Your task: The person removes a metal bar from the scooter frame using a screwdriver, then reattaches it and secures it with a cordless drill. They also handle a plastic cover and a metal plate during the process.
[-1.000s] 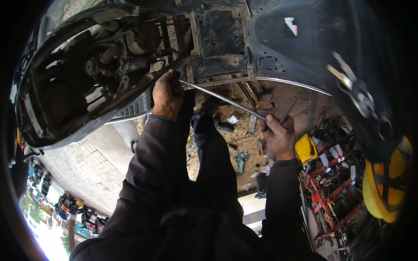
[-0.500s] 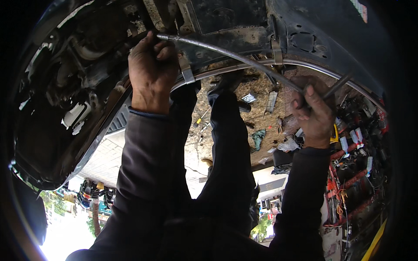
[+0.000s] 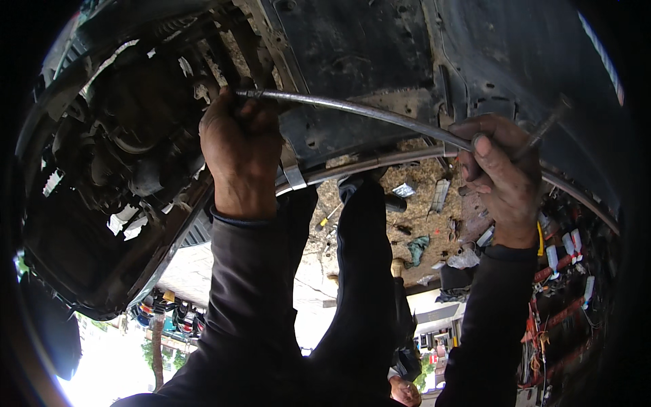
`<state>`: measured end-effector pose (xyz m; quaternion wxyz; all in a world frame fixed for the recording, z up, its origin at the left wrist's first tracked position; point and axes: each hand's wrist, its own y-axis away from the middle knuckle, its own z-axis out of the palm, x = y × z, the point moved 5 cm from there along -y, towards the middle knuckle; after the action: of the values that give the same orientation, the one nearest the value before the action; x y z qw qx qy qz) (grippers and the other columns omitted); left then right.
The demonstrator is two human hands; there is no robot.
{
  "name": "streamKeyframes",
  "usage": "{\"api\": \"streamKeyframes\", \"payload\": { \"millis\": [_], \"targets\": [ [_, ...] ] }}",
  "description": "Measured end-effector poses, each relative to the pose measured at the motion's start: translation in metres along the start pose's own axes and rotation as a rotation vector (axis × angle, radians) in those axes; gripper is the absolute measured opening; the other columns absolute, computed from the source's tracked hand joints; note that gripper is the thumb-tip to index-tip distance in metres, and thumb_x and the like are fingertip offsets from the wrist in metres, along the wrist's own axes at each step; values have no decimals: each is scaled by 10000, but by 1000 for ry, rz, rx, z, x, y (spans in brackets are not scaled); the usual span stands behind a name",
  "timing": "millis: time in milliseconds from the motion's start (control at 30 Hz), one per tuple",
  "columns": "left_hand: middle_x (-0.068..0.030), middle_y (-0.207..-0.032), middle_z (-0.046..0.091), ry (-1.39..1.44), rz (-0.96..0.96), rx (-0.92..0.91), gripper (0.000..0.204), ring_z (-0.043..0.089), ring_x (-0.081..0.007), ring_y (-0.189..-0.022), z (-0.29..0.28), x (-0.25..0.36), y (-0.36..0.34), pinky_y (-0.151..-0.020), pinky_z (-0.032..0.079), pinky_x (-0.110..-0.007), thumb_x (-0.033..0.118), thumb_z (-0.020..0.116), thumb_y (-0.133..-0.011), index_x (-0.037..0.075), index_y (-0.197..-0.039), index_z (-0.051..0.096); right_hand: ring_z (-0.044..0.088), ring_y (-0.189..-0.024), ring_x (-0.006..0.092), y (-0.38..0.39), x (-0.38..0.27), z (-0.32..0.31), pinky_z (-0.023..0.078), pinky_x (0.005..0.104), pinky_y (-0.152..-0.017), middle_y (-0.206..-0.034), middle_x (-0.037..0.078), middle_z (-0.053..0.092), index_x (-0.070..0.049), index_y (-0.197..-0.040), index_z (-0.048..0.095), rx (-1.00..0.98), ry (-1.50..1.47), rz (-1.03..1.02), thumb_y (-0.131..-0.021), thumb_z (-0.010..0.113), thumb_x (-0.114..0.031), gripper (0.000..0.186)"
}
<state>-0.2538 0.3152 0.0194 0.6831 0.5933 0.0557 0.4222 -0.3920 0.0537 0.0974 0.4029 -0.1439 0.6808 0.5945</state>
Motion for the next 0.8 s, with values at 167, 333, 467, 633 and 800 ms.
{"api": "streamKeyframes", "payload": {
  "millis": [167,333,467,633,800],
  "targets": [
    [-10,-717,489,117,-53,55,158,430,-96,-566,8,4,-8,-478,325,-218,157,395,-998,82,-896,489,425,-546,66,-27,-19,-1,314,187,-480,-690,55,512,41,-1041,597,67,91,-77,-943,617,-263,320],
    [-8,-727,513,199,6,56,151,430,-95,-558,14,12,-11,-468,316,-228,162,439,-1000,83,-885,497,485,-587,62,-40,-26,3,342,190,-501,-679,25,546,55,-1016,645,-24,39,68,-902,647,-283,357],
    [-15,-667,498,100,70,145,182,428,-100,-524,13,14,-15,-440,314,-244,173,462,-999,71,-854,499,486,-582,62,-47,-48,12,366,208,-513,-673,27,548,50,-1011,653,-30,390,-140,-887,662,-275,348],
    [-16,-663,503,67,151,210,191,441,-97,-517,13,11,-19,-427,321,-237,166,479,-990,56,-837,506,415,-566,53,-64,-56,23,293,221,-487,-666,-3,489,32,-1000,675,-105,277,-52,-910,639,-206,257],
    [-20,-674,519,45,211,313,186,457,-90,-522,12,8,-22,-424,326,-229,173,501,-975,33,-853,515,395,-547,40,-79,-65,36,253,212,-464,-640,-22,458,13,-997,687,-119,279,-91,-922,642,-196,227]
  ]
}}
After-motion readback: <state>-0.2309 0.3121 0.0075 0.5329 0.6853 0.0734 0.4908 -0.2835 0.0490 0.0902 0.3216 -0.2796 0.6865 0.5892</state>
